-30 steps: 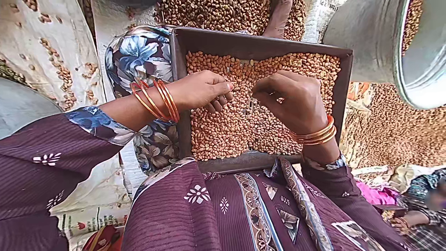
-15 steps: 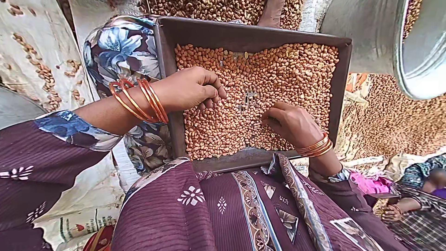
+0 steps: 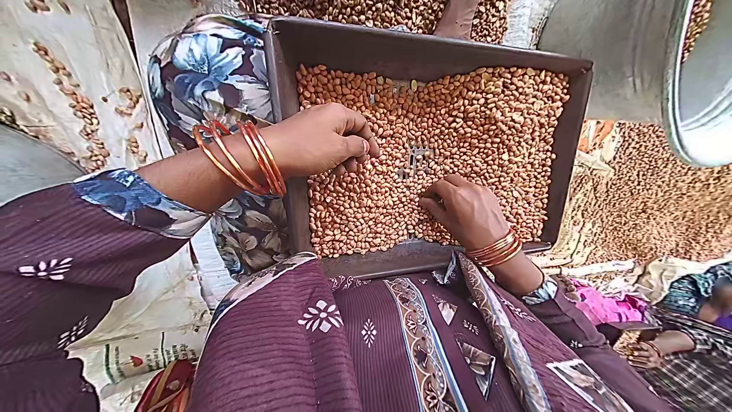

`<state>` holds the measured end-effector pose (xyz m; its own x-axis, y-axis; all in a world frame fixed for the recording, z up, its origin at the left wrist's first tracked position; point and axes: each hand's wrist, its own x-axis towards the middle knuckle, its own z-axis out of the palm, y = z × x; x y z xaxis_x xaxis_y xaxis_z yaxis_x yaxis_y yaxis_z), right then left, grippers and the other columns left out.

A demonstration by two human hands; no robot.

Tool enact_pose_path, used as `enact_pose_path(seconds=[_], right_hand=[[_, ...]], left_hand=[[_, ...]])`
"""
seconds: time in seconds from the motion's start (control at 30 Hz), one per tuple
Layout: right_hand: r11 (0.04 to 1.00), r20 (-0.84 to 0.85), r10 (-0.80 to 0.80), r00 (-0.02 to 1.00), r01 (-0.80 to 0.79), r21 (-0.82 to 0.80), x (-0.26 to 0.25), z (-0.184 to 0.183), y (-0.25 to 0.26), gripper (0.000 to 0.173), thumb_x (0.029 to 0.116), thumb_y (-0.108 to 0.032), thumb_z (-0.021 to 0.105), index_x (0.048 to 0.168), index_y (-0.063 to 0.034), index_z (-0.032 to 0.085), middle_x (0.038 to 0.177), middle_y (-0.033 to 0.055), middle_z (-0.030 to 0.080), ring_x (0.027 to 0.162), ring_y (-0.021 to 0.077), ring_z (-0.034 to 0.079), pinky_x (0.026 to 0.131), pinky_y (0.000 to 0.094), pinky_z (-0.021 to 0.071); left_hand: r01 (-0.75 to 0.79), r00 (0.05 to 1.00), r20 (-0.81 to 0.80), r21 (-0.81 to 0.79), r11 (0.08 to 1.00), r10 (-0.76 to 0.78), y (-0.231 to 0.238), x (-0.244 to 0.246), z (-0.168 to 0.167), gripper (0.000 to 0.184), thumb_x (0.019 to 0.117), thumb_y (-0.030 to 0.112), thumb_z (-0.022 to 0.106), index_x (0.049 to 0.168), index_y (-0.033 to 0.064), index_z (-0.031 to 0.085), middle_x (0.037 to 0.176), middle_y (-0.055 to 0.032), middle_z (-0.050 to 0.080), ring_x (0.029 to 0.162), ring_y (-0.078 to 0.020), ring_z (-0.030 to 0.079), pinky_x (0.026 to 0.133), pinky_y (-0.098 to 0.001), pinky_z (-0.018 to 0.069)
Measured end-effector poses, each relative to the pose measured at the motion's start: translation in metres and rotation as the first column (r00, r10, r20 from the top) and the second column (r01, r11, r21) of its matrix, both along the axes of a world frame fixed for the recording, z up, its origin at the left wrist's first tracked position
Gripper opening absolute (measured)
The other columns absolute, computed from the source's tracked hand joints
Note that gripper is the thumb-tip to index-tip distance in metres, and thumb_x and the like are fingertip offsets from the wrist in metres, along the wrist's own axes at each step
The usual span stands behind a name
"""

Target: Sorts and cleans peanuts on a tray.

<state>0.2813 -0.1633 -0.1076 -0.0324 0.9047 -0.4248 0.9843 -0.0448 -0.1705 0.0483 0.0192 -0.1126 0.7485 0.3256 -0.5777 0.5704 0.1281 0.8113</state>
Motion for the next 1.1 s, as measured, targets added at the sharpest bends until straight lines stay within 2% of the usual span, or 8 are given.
enact_pose_path(seconds=[0.2, 0.27, 0.37, 0.47, 0.6, 0.7, 0.93, 1.1], right_hand=[[0.997, 0.030, -0.008, 1.000, 0.010, -0.071, -0.005, 0.004, 0.007, 0.014, 0.0929, -0.016, 0.067, 0.096, -0.0023, 0.069, 0.089, 0.0165, 0.065, 0.072, 0.0354, 0.068, 0.056, 0.0515, 0.0522], [0.999, -0.050, 0.004, 0.999, -0.001, 0.050, -0.010, 0.009, 0.010, 0.015, 0.0927, -0.018, 0.065, 0.095, -0.0034, 0.068, 0.087, 0.0139, 0.065, 0.068, 0.0302, 0.066, 0.054, 0.0467, 0.0515], [0.954, -0.303, 0.066, 0.951, 0.029, 0.298, -0.024, 0.026, 0.022, 0.017, 0.0982, -0.019, 0.066, 0.105, -0.0047, 0.071, 0.091, 0.0080, 0.070, 0.071, 0.0148, 0.068, 0.059, 0.0294, 0.0574], [0.903, -0.338, 0.168, 0.926, -0.007, 0.429, -0.032, 0.039, 0.035, 0.016, 0.0985, -0.014, 0.068, 0.109, -0.0029, 0.074, 0.093, 0.0109, 0.069, 0.075, 0.0153, 0.068, 0.062, 0.0259, 0.0575], [0.912, -0.388, 0.394, 0.833, -0.301, 0.281, -0.034, 0.024, 0.033, 0.014, 0.0988, -0.009, 0.062, 0.098, -0.0074, 0.076, 0.091, 0.0093, 0.069, 0.081, 0.0225, 0.069, 0.064, 0.0349, 0.0565], [0.872, -0.467, 0.485, 0.739, -0.450, 0.193, -0.045, -0.003, 0.018, 0.015, 0.0984, -0.010, 0.062, 0.093, -0.0098, 0.076, 0.089, 0.0078, 0.069, 0.080, 0.0215, 0.070, 0.062, 0.0340, 0.0568], [0.843, -0.380, 0.536, 0.754, -0.503, 0.191, -0.052, -0.016, 0.010, 0.015, 0.0983, -0.007, 0.061, 0.088, -0.0054, 0.071, 0.088, 0.0103, 0.065, 0.079, 0.0248, 0.068, 0.060, 0.0347, 0.0557], [0.800, -0.282, 0.599, 0.750, -0.576, 0.165, -0.059, -0.015, 0.008, 0.017, 0.0983, -0.007, 0.058, 0.086, -0.0026, 0.069, 0.090, 0.0129, 0.066, 0.080, 0.0271, 0.068, 0.058, 0.0363, 0.0542]], left_hand=[[0.060, 0.998, -0.005, 0.061, 0.996, -0.060, -0.001, 0.000, -0.005, 0.020, 0.1092, 0.018, 0.050, 0.110, 0.0113, 0.069, 0.092, 0.0002, 0.072, 0.073, -0.0071, 0.069, 0.068, -0.0241, 0.0585], [0.073, 0.997, -0.009, 0.036, 0.997, -0.073, -0.002, 0.001, -0.004, 0.025, 0.1108, 0.022, 0.046, 0.112, 0.0100, 0.068, 0.098, -0.0014, 0.074, 0.079, -0.0091, 0.073, 0.072, -0.0267, 0.0618], [0.059, 0.998, 0.019, -0.026, 0.998, -0.059, -0.003, 0.001, -0.005, 0.040, 0.1131, 0.032, 0.036, 0.111, 0.0088, 0.068, 0.100, -0.0021, 0.074, 0.084, -0.0104, 0.075, 0.075, -0.0275, 0.0629], [0.038, 0.999, 0.033, -0.050, 0.998, -0.037, -0.004, 0.002, -0.004, 0.049, 0.1134, 0.037, 0.030, 0.107, 0.0093, 0.069, 0.093, -0.0008, 0.074, 0.082, -0.0106, 0.074, 0.073, -0.0275, 0.0626], [0.060, 0.998, 0.003, -0.005, 0.998, -0.060, -0.002, 0.000, -0.001, 0.037, 0.1125, 0.030, 0.040, 0.107, 0.0088, 0.070, 0.095, -0.0019, 0.073, 0.078, -0.0094, 0.072, 0.070, -0.0259, 0.0608], [0.111, 0.994, -0.013, 0.032, 0.993, -0.111, 0.000, 0.001, 0.000, 0.028, 0.1109, 0.025, 0.046, 0.105, 0.0091, 0.068, 0.095, -0.0010, 0.072, 0.077, -0.0076, 0.071, 0.070, -0.0245, 0.0597], [0.115, 0.993, -0.023, 0.039, 0.993, -0.114, 0.000, 0.001, -0.002, 0.027, 0.1107, 0.025, 0.046, 0.104, 0.0098, 0.068, 0.092, -0.0013, 0.072, 0.073, -0.0081, 0.069, 0.067, -0.0238, 0.0580], [0.077, 0.997, -0.006, -0.006, 0.997, -0.077, -0.002, 0.002, -0.002, 0.024, 0.1105, 0.020, 0.047, 0.107, 0.0078, 0.067, 0.097, -0.0019, 0.074, 0.078, -0.0095, 0.073, 0.071, -0.0251, 0.0611]])
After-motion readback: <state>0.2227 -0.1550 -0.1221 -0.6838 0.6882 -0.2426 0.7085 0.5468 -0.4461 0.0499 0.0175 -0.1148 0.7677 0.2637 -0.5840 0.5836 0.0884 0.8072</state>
